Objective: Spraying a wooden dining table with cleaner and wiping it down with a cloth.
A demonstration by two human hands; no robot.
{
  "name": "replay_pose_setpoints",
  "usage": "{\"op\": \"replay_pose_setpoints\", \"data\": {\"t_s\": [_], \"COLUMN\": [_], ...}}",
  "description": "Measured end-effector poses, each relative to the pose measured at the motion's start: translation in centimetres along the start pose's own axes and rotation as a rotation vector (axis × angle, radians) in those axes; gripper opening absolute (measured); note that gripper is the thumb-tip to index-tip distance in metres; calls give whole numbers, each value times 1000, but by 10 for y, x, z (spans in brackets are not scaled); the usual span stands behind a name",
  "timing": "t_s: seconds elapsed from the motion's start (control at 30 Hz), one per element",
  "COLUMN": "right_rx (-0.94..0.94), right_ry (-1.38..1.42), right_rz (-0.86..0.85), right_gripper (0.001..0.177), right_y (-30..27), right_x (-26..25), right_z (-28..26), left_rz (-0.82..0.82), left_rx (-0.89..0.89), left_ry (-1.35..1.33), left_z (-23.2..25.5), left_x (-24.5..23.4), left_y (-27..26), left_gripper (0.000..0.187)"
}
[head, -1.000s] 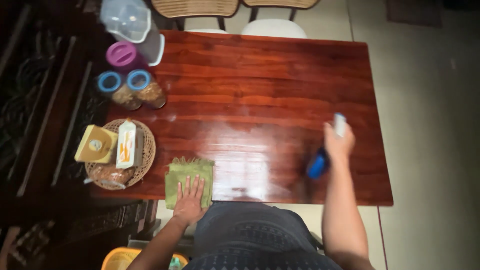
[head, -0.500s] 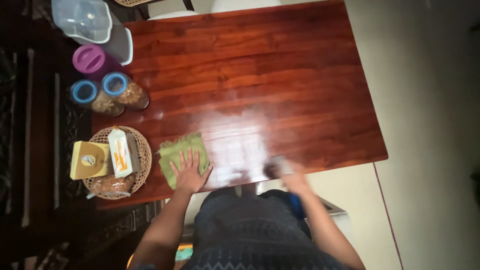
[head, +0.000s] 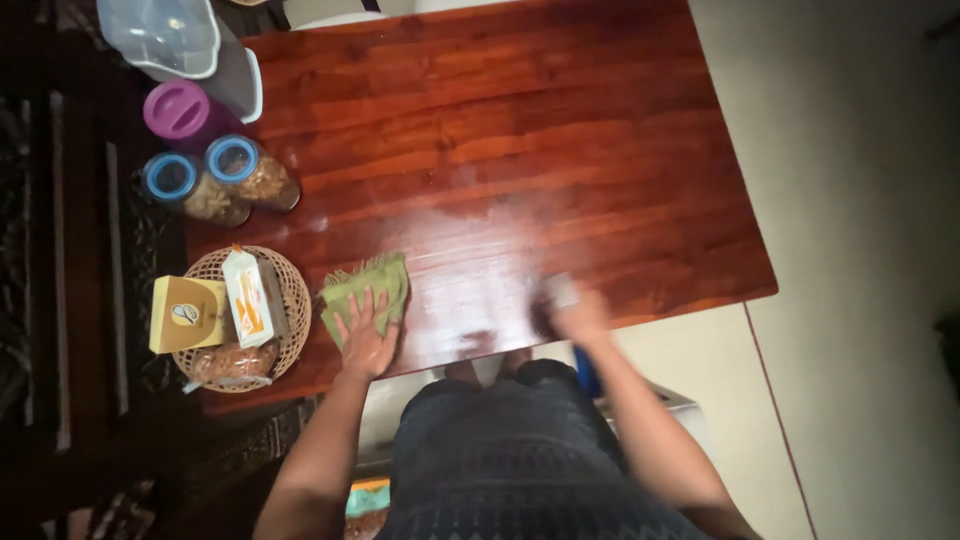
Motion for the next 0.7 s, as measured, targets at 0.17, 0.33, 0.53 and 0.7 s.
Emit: {"op": "replay_pose_setpoints", "data": {"t_s": [0.17, 0.33, 0.53, 0.7], "right_rx": [7, -11, -365, -656], "right_ry": [334, 594, 569, 503], "right_rz": [356, 194, -651, -654], "right_gripper": [24, 26, 27, 21], "right_y": [66, 88, 18, 0], "right_x": [-90, -104, -21, -30], "right_z": [53, -19, -81, -40], "left_rz": [42, 123, 257, 287], "left_rx": [-77, -240, -361, -247], "left_ry": [27, -39, 189, 172], "left_z": [11, 17, -13, -17], "left_x": [3, 13, 14, 22], "left_y": [6, 33, 53, 4], "left_gripper": [71, 65, 70, 72]}}
Point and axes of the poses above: each hand's wrist, its own y-axis towards the middle knuckle, its own x-axis out of the palm, z = x × y, the point moved 8 cm from there along y, towards the middle knuckle, and after that the axes turned 10 degrees about z, right-handed, at the moved point
